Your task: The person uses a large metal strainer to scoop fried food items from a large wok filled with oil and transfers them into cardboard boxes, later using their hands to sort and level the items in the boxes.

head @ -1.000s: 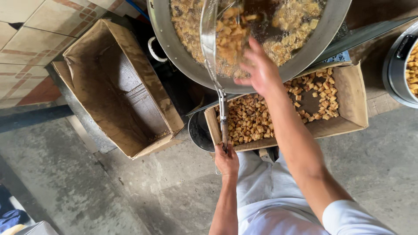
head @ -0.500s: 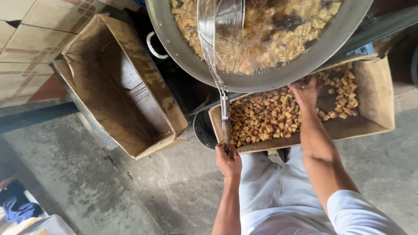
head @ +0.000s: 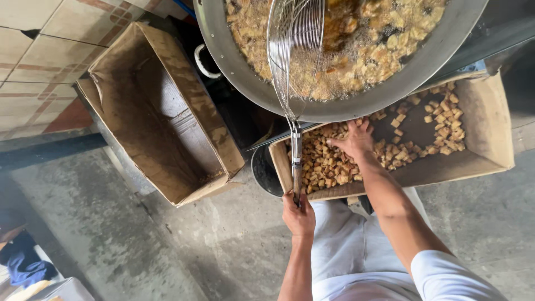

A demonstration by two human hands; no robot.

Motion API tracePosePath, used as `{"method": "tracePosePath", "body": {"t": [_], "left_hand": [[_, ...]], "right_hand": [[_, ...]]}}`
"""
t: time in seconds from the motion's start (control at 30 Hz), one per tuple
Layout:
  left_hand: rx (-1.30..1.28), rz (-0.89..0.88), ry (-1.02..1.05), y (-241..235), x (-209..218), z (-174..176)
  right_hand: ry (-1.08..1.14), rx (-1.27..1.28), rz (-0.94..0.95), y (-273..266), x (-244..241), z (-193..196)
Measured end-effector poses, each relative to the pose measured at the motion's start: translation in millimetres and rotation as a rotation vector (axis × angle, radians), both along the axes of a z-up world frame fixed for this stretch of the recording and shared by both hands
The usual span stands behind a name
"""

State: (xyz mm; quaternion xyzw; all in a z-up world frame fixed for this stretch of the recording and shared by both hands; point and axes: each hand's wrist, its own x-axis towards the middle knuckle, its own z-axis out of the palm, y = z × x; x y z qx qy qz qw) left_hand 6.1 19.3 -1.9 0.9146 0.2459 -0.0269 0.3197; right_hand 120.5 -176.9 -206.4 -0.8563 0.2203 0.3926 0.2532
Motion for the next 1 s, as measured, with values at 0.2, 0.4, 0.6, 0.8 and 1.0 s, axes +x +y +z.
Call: {"method": "tracePosePath", "body": {"t": [0.2, 0.4, 0.6, 0.8, 1.0], "left_hand": [[-0.074, 0.075, -0.009, -4.9, 10.5, 4.6], [-0.089, 0.091, -0.014, -2.9, 5.1, 12.9], [-0.061, 0.086, 0.009, -2.4, -1.3, 11.5], [-0.11, 0.087, 0.04, -0.2, -4.5, 21.9], [-0.067, 0.057, 0.095, -5.9, 11.5, 33.8]], "right_hand": [[-0.074, 0.154, -0.05, -7.8, -29.7, -28.7], [-0.066, 0.159, -0.178, 4.2, -34.2, -27.6], [0.043, 0.605, -0.779, -16.4, -50.6, -16.4], [0.102, 1.178, -1.256, -11.1, -44.2, 63.6], [-0.17, 1.409, -1.241, 6.2, 89.6, 175.6]]}}
